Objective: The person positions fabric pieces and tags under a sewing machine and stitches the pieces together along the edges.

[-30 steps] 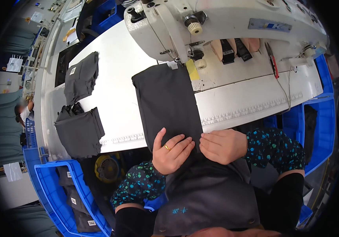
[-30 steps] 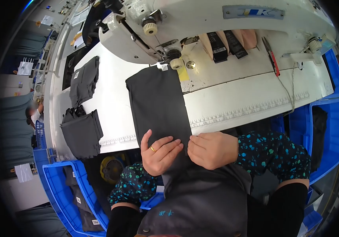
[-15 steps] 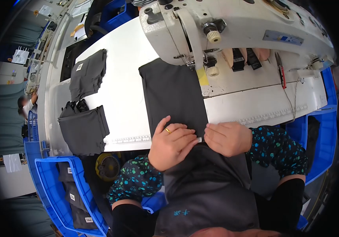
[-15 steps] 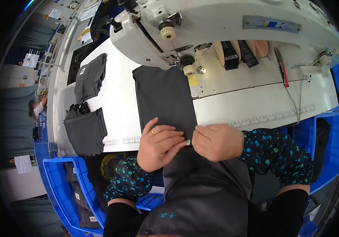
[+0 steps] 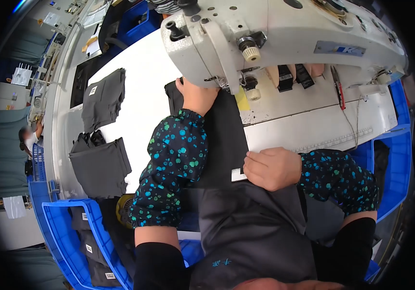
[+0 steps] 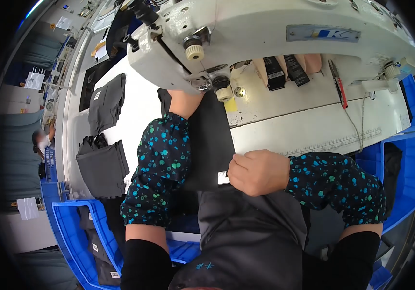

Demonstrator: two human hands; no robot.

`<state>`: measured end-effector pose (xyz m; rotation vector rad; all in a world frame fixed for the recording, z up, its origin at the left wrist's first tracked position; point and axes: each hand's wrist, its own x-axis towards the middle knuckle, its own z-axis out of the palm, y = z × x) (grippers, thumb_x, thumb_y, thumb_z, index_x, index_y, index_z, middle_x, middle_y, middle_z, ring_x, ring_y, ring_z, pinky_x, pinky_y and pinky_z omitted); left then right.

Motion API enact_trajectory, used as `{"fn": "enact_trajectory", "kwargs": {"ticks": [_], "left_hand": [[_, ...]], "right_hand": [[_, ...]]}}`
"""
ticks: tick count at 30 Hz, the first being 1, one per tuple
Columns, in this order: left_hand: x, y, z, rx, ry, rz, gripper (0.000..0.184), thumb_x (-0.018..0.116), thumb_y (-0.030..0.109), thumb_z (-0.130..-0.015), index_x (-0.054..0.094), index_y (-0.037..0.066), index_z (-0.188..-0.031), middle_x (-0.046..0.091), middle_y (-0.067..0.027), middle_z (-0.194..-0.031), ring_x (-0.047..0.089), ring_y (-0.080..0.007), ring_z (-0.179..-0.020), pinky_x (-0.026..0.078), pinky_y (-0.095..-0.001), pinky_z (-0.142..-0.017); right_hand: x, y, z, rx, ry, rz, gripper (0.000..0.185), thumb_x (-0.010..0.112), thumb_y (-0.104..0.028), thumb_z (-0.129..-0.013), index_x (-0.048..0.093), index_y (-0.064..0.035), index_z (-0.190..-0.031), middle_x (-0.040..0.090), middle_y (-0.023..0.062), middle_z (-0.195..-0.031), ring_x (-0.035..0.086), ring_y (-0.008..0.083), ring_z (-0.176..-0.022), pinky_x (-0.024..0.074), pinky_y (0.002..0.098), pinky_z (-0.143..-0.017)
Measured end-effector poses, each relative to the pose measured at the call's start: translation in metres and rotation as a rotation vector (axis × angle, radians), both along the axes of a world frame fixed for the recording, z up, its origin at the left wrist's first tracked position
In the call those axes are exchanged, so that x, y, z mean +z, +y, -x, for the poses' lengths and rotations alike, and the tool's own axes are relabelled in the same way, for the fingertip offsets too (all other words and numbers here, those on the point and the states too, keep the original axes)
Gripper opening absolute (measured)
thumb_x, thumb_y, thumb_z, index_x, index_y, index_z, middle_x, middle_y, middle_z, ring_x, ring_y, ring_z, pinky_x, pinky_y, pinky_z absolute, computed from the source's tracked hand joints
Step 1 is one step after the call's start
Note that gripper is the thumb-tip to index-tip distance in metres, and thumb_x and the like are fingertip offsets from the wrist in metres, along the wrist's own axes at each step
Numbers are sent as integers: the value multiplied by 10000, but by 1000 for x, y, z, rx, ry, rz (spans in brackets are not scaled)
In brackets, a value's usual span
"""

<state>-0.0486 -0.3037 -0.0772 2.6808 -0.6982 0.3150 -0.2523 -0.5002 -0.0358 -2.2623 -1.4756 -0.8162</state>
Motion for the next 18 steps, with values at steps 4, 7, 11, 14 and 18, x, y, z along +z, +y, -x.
{"fn": "enact_trajectory", "kwargs": {"ticks": [4, 7, 11, 14, 18], "left_hand": [[-19, 5, -21, -29, -169, -63, 309, 676, 256, -848, 693, 111, -1120, 681, -121, -1125, 601, -356, -1092, 449, -550, -916], [-15, 8, -33, -57, -217, -126, 235, 640, 214, -881, 707, 89, -1068, 703, -124, -1083, 652, -351, -1030, 509, -492, -890], [-11, 4, -53, -90, -214, -165, 235, 638, 206, -883, 704, 85, -1073, 700, -129, -1090, 649, -354, -1036, 508, -490, -895], [-6, -1, -71, -89, -184, -181, 235, 636, 200, -885, 702, 82, -1077, 698, -132, -1095, 646, -356, -1040, 507, -488, -899], [-8, -8, -87, -90, -173, -186, 236, 633, 192, -887, 700, 78, -1082, 695, -137, -1102, 644, -359, -1046, 505, -486, -904]], "right_hand": [[-3, 0, -12, -27, -44, -17, 188, 643, -167, -715, 662, -38, -852, 631, 63, -855, 644, 195, -820, 521, 260, -605], [1, -3, -22, -3, 97, 66, 206, 667, -138, -730, 677, -19, -899, 671, 84, -943, 676, 219, -905, 565, 279, -672], [-7, 0, -42, -23, 10, -37, 107, 651, -148, -725, 619, -66, -786, 542, 10, -758, 577, 142, -714, 488, 260, -551], [-10, -2, -53, -29, 13, -38, 99, 649, -147, -730, 612, -69, -780, 539, 11, -755, 580, 143, -711, 498, 268, -559], [-10, -3, -68, -57, -8, -27, 98, 646, -146, -732, 606, -70, -777, 535, 9, -751, 583, 146, -708, 506, 276, -567]]}}
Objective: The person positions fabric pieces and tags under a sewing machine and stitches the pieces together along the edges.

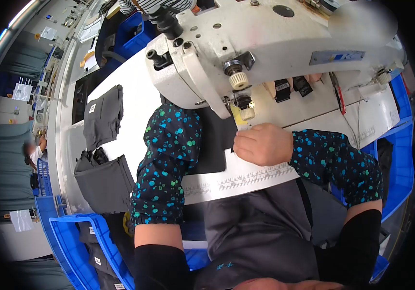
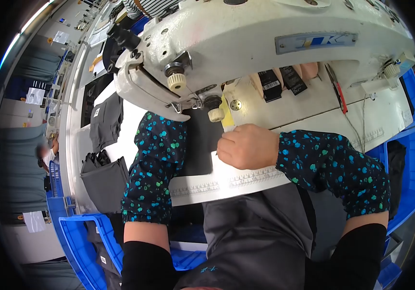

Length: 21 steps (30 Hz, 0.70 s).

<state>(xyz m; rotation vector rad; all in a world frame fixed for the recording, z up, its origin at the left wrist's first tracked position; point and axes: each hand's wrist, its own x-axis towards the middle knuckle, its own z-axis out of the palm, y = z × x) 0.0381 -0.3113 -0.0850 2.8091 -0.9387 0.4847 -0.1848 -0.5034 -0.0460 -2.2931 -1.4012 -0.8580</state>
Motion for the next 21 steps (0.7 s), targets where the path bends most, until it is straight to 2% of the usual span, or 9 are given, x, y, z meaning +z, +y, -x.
{"fn": "enact_trajectory", "kwargs": {"ticks": [3, 5, 9, 11, 14, 21], "left_hand": [[-4, -5, -3, -5, -2, 5, 236, 631, 186, -889, 698, 75, -1086, 693, -140, -1108, 641, -362, -1050, 504, -484, -908], [-5, -5, -5, -10, -7, 7, 236, 630, 182, -890, 696, 73, -1089, 692, -142, -1111, 640, -363, -1053, 503, -483, -911], [-7, -2, -3, -16, -6, 11, 237, 628, 174, -892, 694, 69, -1094, 689, -147, -1119, 637, -366, -1059, 501, -480, -916], [-6, 0, -5, -18, -5, 13, 237, 626, 170, -894, 693, 67, -1097, 688, -149, -1122, 636, -368, -1062, 500, -479, -919], [-5, 1, -9, -13, -1, 15, 238, 625, 164, -895, 691, 64, -1101, 686, -152, -1128, 633, -370, -1067, 499, -477, -923], [6, 6, -7, 2, -3, 16, 240, 620, 150, -899, 686, 57, -1111, 681, -160, -1140, 628, -375, -1077, 496, -473, -932]], "right_hand": [[-1, -2, -10, -15, 3, -21, 97, 644, -148, -735, 597, -72, -773, 536, 10, -750, 590, 156, -710, 513, 291, -575], [3, -6, -14, -43, 114, 85, 152, 651, -118, -778, 653, -45, -912, 641, 33, -893, 677, 181, -829, 567, 293, -669], [2, -7, -28, -61, 111, 81, 142, 647, -106, -791, 651, -53, -923, 640, 28, -887, 675, 190, -791, 570, 313, -662], [2, -7, -33, -147, 43, 65, 104, 642, -165, -745, 576, -85, -735, 551, 46, -683, 623, 211, -662, 521, 332, -581], [-10, -5, -47, -108, 72, 3, 81, 647, -164, -743, 602, -97, -752, 558, 58, -656, 633, 233, -651, 521, 356, -581], [-6, -5, -41, -167, 103, 77, 18, 647, -149, -743, 657, -134, -743, 578, 81, -687, 637, 255, -688, 517, 380, -606]]}}
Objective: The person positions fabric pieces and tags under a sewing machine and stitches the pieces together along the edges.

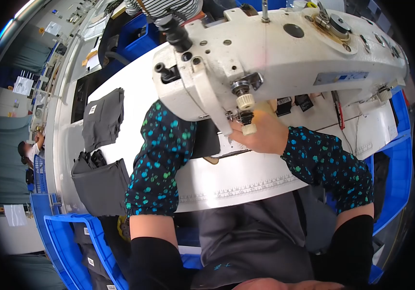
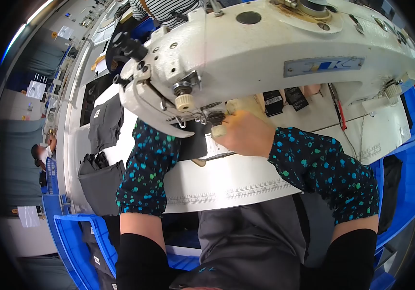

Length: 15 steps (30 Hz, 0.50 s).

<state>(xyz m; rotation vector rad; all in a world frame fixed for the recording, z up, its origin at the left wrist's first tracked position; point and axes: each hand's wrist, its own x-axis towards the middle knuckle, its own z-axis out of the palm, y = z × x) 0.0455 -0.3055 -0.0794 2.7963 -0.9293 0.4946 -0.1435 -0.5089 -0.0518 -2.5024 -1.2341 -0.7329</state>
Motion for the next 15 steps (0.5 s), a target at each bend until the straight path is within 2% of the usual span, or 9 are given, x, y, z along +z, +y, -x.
{"fn": "enact_trajectory", "kwargs": {"ticks": [4, 5, 6, 7, 9, 10, 12, 15], "left_hand": [[23, 22, 62, -151, -96, -27, 241, 618, 141, -902, 684, 53, -1116, 678, -165, -1147, 625, -378, -1083, 495, -470, -938], [31, 25, 85, -196, -31, 49, 241, 617, 139, -902, 683, 52, -1117, 678, -166, -1149, 625, -379, -1084, 494, -470, -939], [40, 26, 104, -231, 53, 137, 241, 616, 137, -903, 682, 51, -1119, 677, -167, -1151, 624, -380, -1086, 494, -469, -940], [50, 23, 122, -244, 197, 306, 246, 679, 127, -850, 716, 86, -1089, 685, -143, -1116, 590, -362, -1125, 388, -532, -1009], [58, 23, 134, -260, 298, 225, 199, 647, 171, -913, 722, 97, -1081, 690, -107, -1108, 595, -326, -1121, 351, -592, -1045], [57, 26, 136, -253, 296, 231, 199, 647, 171, -913, 722, 97, -1081, 690, -107, -1108, 595, -326, -1121, 351, -592, -1045], [54, 30, 138, -233, 275, 33, 215, 588, 215, -974, 714, 114, -1117, 689, -75, -1121, 591, -299, -1146, 306, -664, -1072], [57, 32, 131, -234, 300, -107, 243, 556, 241, -996, 698, 135, -1163, 674, -61, -1174, 573, -276, -1199, 270, -720, -1079]], "right_hand": [[14, -1, 12, -61, 145, -83, 93, 689, -196, -797, 669, -117, -754, 584, 86, -728, 627, 269, -783, 506, 398, -657], [18, -2, 15, -74, 209, -118, 118, 702, -218, -819, 679, -111, -776, 582, 87, -738, 621, 274, -810, 502, 406, -671], [18, -3, 17, -74, 234, -138, 155, 709, -260, -858, 723, -106, -868, 586, 85, -732, 613, 281, -811, 495, 413, -675], [17, -3, 17, -69, 232, -136, 155, 709, -260, -858, 723, -106, -868, 586, 85, -732, 613, 281, -811, 495, 413, -675], [14, -2, 17, -59, 201, -166, 179, 708, -265, -860, 750, -110, -938, 603, 87, -735, 611, 287, -804, 493, 414, -694], [13, -2, 18, -52, 201, -161, 179, 708, -265, -860, 750, -110, -938, 603, 87, -735, 611, 287, -804, 493, 414, -694], [12, -2, 19, -75, 216, -155, 219, 709, -276, -865, 757, -104, -992, 616, 90, -738, 609, 286, -811, 490, 403, -715], [13, -3, 20, -109, 205, -117, 228, 712, -280, -863, 752, -97, -992, 614, 86, -734, 610, 284, -820, 481, 394, -722]]}}
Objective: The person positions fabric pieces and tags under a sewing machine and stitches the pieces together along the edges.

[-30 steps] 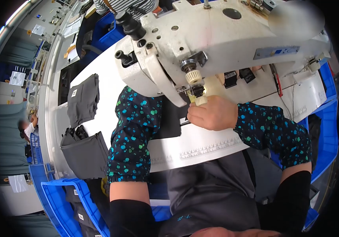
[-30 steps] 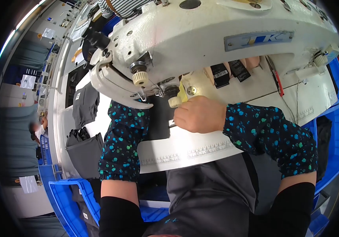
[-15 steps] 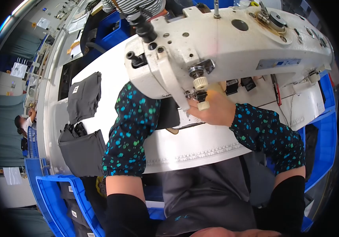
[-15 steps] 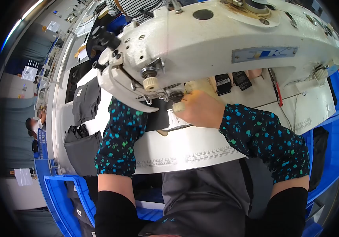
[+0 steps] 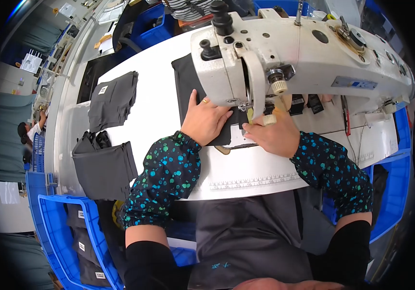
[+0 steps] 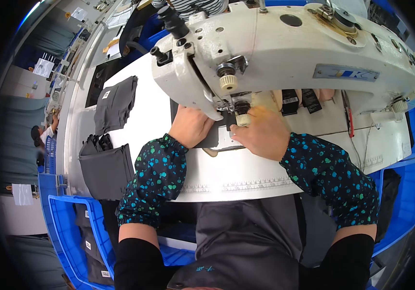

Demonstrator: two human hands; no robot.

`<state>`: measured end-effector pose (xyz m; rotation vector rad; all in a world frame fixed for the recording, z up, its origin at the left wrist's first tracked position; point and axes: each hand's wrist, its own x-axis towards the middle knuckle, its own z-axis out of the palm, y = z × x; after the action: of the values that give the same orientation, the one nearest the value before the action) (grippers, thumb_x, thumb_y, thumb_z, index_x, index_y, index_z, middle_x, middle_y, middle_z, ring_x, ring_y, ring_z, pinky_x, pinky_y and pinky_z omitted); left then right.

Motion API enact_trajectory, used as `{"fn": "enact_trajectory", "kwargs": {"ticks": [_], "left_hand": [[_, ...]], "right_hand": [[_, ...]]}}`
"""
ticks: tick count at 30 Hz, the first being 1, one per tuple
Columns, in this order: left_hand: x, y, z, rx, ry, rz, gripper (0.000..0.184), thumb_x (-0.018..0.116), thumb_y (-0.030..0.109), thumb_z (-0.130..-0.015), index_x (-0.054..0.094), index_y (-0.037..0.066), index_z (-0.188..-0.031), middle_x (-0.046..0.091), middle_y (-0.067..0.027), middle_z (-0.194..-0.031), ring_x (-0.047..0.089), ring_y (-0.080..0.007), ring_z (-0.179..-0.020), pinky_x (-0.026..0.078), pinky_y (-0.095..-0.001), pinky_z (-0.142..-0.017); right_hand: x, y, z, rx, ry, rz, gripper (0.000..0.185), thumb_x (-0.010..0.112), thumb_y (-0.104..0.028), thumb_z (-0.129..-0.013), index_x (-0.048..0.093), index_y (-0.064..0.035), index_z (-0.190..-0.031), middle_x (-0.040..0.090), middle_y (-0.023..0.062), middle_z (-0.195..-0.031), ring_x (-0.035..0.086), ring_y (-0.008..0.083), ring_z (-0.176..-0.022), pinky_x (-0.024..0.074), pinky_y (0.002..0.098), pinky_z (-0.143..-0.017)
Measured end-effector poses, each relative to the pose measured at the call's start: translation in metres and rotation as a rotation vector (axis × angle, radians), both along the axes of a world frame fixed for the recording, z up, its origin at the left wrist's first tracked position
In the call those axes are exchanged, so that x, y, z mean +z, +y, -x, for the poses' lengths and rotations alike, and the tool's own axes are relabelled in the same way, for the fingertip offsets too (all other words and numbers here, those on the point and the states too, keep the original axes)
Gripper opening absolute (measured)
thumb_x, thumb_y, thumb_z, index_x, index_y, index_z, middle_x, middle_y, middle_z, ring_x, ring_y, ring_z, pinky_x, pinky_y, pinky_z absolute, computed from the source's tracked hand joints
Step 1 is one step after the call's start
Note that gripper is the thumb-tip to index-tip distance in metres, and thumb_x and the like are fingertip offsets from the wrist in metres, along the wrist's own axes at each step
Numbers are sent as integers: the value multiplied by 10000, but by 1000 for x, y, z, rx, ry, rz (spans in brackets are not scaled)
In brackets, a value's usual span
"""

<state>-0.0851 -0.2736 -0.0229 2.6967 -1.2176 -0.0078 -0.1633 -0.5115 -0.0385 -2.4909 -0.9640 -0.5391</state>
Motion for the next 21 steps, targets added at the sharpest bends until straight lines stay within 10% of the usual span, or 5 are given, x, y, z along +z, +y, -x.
{"fn": "enact_trajectory", "kwargs": {"ticks": [21], "left_hand": [[-6, 1, -33, 25, -28, 61, 315, 546, 204, -964, 649, 157, -1258, 616, -113, -1304, 539, -300, -1260, 292, -705, -1090]], "right_hand": [[-5, -2, -7, -19, -82, 12, 285, 735, -333, -856, 746, -131, -1057, 637, 76, -803, 591, 270, -818, 459, 398, -747]]}}
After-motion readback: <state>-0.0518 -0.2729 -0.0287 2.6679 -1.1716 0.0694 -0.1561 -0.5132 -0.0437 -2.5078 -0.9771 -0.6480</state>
